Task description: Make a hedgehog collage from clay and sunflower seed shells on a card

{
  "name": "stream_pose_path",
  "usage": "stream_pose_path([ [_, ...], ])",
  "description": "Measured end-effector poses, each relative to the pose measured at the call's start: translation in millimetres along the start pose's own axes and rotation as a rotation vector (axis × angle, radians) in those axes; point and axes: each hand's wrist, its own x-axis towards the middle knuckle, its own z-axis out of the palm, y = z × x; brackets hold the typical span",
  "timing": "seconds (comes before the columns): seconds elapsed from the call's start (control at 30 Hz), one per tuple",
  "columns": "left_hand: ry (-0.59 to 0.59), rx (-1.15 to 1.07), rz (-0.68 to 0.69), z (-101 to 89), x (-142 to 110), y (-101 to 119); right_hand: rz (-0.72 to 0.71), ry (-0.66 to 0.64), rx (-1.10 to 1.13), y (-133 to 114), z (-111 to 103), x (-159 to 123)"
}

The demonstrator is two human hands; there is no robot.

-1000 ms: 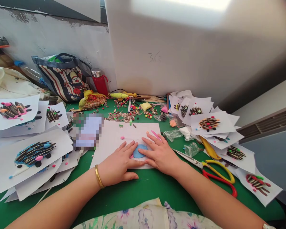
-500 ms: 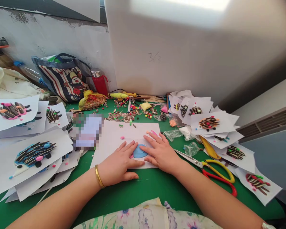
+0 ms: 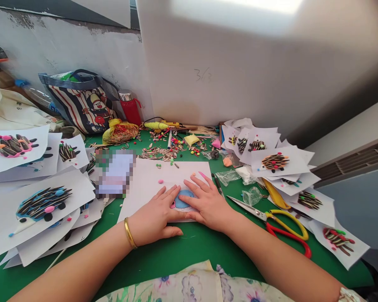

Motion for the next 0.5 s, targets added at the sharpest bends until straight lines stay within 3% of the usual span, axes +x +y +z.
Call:
stream_pose_path([
  [0.3, -0.011, 0.008, -0.004, 2.7, -0.4, -1.8, 0.081, -0.048, -0.024, 4.5, 1.6, -2.8],
  [0.5, -0.041, 0.009, -0.018, 0.4, 0.0, -0.7, 0.039, -0.054, 0.001, 9.2, -3.6, -7.3],
])
